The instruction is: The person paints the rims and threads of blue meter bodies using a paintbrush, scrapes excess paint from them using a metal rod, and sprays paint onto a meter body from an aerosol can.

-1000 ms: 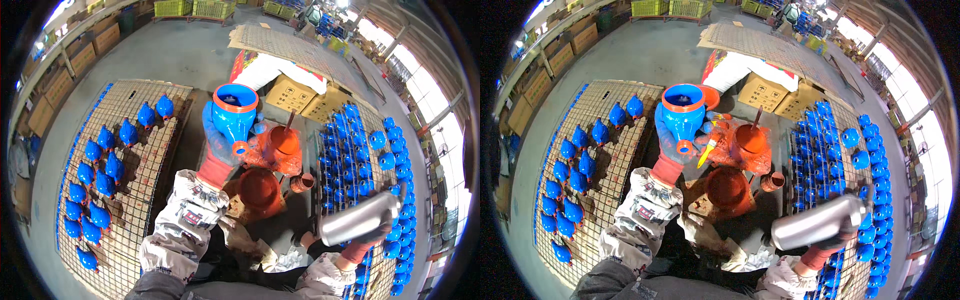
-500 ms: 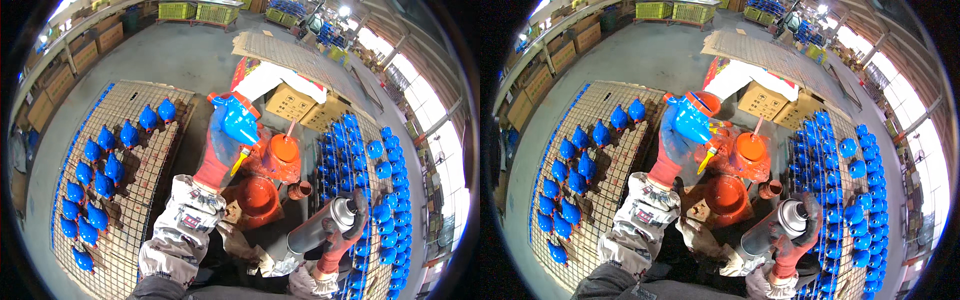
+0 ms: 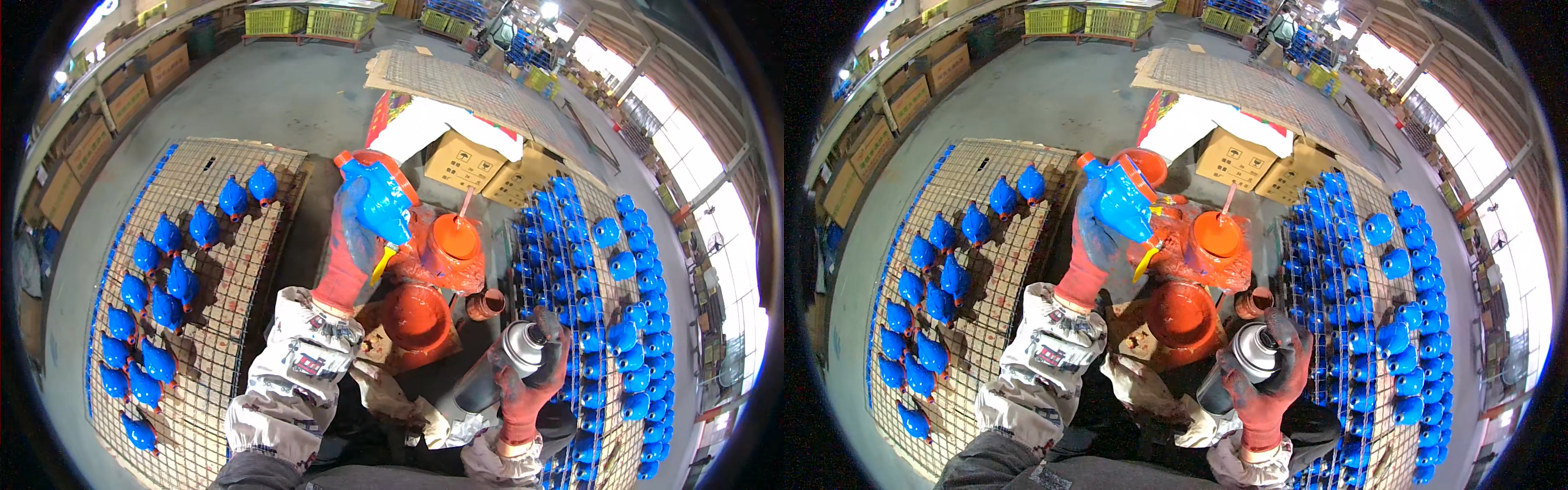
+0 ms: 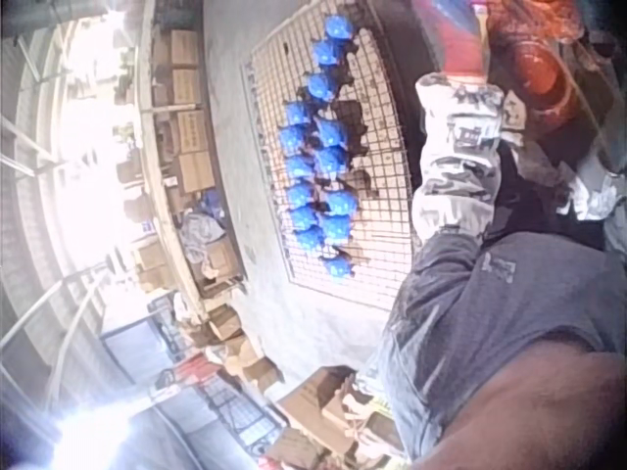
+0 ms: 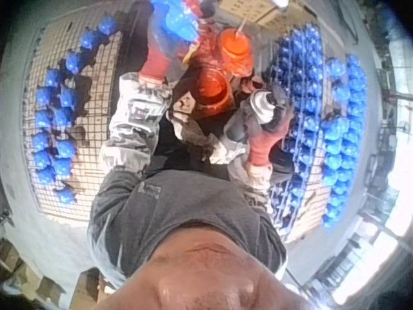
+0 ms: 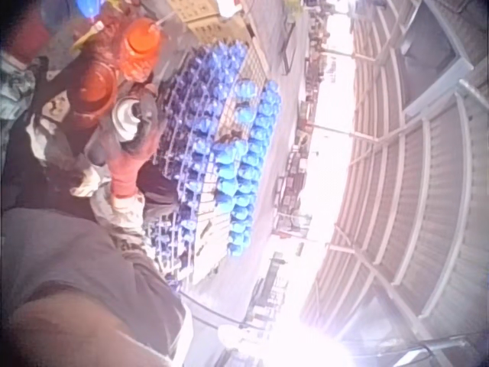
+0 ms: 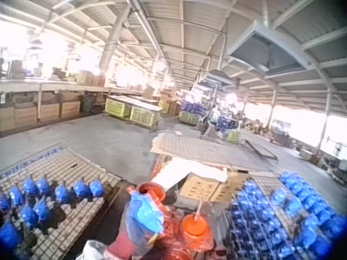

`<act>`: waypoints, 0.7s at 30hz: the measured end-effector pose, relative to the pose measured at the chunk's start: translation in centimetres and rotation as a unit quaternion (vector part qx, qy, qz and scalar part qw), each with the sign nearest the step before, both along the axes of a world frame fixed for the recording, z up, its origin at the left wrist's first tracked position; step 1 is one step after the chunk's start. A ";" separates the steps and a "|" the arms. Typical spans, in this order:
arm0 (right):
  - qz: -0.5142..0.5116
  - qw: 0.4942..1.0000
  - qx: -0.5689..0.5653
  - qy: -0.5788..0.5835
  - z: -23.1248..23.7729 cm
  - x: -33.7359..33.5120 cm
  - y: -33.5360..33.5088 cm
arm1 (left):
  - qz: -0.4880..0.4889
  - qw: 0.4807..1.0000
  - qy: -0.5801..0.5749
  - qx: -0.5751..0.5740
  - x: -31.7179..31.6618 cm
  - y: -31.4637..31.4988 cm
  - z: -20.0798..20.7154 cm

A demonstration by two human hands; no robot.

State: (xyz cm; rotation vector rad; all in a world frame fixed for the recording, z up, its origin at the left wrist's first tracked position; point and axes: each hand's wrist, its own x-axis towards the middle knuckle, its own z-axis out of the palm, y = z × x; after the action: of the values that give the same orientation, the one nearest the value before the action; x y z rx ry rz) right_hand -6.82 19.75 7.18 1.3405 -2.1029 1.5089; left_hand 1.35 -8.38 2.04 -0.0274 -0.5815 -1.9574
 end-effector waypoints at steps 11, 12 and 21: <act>-0.031 0.999 0.014 0.036 -0.5 -0.1 -0.6 | -0.076 0.997 0.009 0.032 -0.9 -0.8 -1.5; -0.033 0.999 0.013 0.031 -0.6 0.0 -0.7 | -0.077 0.996 0.012 0.033 -0.9 -0.7 -1.5; -0.010 0.999 0.014 -0.045 -1.0 0.5 -0.4 | -0.052 0.998 0.009 0.047 -1.2 -0.5 -1.5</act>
State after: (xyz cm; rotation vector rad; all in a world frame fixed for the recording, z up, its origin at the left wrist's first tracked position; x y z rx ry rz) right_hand -6.36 19.38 6.23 1.2779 -2.1926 1.5658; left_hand 0.16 -8.84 0.57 -0.0165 -0.4839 -2.0810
